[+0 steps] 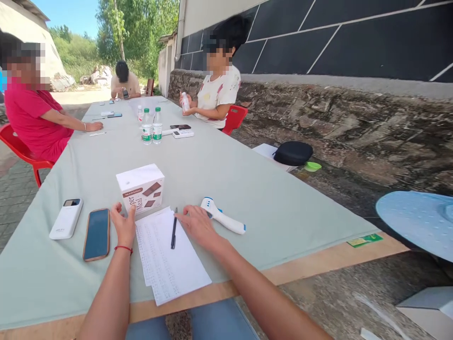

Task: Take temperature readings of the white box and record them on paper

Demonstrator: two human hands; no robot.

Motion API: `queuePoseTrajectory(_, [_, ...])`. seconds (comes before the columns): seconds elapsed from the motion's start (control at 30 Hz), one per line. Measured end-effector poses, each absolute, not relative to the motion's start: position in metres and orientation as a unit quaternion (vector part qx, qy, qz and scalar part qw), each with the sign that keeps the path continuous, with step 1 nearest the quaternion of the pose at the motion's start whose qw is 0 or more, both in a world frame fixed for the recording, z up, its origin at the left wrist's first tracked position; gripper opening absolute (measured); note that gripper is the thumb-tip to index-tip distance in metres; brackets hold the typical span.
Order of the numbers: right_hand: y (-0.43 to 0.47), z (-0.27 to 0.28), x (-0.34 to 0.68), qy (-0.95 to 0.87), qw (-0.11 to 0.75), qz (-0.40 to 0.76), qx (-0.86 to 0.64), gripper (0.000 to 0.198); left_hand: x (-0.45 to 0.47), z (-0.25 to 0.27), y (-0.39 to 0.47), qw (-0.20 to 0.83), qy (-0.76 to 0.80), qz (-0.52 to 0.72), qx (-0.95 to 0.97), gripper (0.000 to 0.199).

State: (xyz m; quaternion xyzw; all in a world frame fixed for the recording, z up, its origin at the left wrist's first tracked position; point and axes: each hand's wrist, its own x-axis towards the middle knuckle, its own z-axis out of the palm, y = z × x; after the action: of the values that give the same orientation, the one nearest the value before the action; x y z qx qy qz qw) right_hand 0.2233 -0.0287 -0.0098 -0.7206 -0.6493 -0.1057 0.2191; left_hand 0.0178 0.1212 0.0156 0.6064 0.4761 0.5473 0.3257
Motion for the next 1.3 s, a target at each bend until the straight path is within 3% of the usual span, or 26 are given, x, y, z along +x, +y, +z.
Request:
queuePoseTrajectory(0.1, [-0.017, -0.012, 0.230, -0.701, 0.203, -0.115, -0.674, 0.029, 0.015, 0.018, 0.112, 0.264, 0.479, 0.551, 0.630, 0.027])
queuePoseTrajectory(0.17, [-0.020, -0.014, 0.240, -0.733, 0.186, -0.107, -0.646, 0.026, 0.015, 0.021, 0.100, 0.246, 0.419, 0.533, 0.693, 0.030])
queuePoseTrajectory(0.27, [-0.033, -0.014, 0.253, -0.745, 0.198, -0.065, -0.634, 0.021, 0.019, 0.022, 0.082, 0.258, 0.325, 0.434, 0.800, 0.020])
queuePoseTrajectory(0.33, [-0.042, -0.013, 0.256, -0.700, 0.266, -0.025, -0.662, 0.018, 0.023, 0.020, 0.074, 0.274, 0.306, 0.344, 0.845, 0.008])
queuePoseTrajectory(0.47, [-0.038, -0.006, 0.231, -0.486, 0.512, 0.104, -0.700, 0.016, 0.026, 0.018, 0.070, 0.259, 0.338, 0.222, 0.877, 0.026])
queuePoseTrajectory(0.57, [-0.021, -0.003, 0.197, -0.386, 0.603, 0.258, -0.649, 0.018, 0.025, 0.020, 0.069, 0.236, 0.349, 0.175, 0.890, 0.027])
queuePoseTrajectory(0.63, [-0.012, -0.004, 0.178, -0.357, 0.606, 0.304, -0.642, 0.019, 0.025, 0.020, 0.069, 0.227, 0.348, 0.164, 0.895, 0.026])
queuePoseTrajectory(0.8, [-0.009, -0.013, 0.163, -0.330, 0.592, 0.267, -0.685, 0.014, 0.027, 0.018, 0.067, 0.215, 0.335, 0.155, 0.904, 0.016])
queuePoseTrajectory(1.3, [-0.014, -0.016, 0.163, -0.362, 0.573, 0.259, -0.688, 0.014, 0.030, 0.019, 0.065, 0.208, 0.336, 0.144, 0.907, 0.016])
